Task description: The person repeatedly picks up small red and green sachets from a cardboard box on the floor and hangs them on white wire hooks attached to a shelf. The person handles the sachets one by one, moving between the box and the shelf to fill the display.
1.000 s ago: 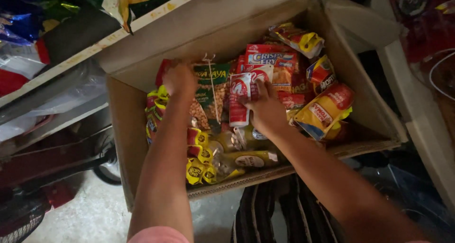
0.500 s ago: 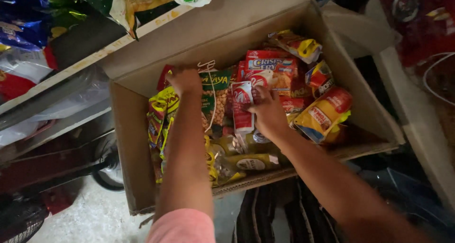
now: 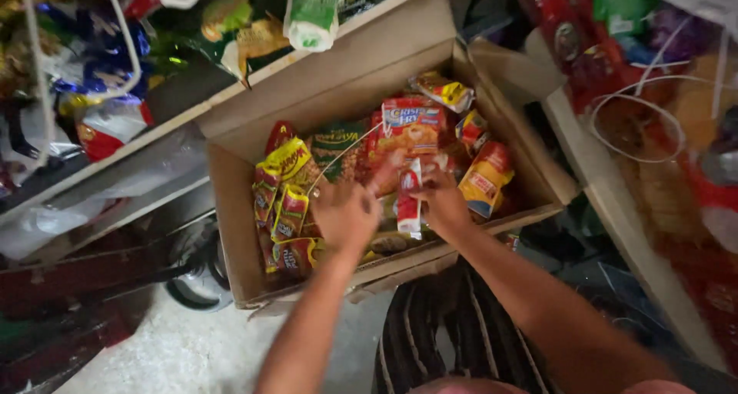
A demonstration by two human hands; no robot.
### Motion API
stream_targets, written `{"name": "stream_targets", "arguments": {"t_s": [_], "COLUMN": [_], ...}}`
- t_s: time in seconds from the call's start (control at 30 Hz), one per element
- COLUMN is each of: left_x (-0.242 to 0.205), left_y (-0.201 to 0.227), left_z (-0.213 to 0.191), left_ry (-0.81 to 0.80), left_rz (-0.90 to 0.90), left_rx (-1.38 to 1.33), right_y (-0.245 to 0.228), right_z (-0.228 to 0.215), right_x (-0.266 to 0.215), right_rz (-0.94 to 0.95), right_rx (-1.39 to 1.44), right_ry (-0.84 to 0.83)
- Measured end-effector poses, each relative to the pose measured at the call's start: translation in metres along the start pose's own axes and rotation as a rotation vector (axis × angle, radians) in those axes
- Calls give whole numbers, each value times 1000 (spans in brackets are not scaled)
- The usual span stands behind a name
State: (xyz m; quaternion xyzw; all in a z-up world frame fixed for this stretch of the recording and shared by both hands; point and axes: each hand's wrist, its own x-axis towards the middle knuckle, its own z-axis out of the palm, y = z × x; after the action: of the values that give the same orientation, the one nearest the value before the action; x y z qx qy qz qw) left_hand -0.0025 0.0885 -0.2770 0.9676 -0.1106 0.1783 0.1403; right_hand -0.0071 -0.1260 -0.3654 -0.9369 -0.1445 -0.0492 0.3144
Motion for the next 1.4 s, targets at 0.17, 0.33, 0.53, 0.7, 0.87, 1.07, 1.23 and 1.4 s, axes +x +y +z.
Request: {"name": "stream_targets", "arguments": {"t_s": [0.17, 0.33, 0.53, 0.7, 0.87, 1.07, 1.23, 1.4], "left_x": [-62, -48, 11, 84, 125, 136, 156, 192], "left_y": [52, 48, 54, 123, 179, 231, 260, 276], "left_z": [27, 15, 29, -57, -143, -229, -286, -339], "left_ry": [-211, -459, -418, -309, -23, 81, 373, 459], "left_rz": [-26, -209, -673, -809, -520, -141, 254, 338], "left_rx": [29, -60, -951, -1712, -1838, -1422, -966, -849], "right_y": [-8, -15, -46, -72, -86, -108, -120, -164], "right_z": [-38, -86, -172, -247, -316, -372, -407, -475], "right_x": [-22, -23, -21, -12, 1, 14, 52, 86], "right_rz": [4, -61, -222, -426, -596, -433, -271, -272], "right_rx": [43, 165, 305, 246, 82, 559, 1112, 1626], "right_ry": [137, 234, 305, 415, 512, 620, 547, 353]}}
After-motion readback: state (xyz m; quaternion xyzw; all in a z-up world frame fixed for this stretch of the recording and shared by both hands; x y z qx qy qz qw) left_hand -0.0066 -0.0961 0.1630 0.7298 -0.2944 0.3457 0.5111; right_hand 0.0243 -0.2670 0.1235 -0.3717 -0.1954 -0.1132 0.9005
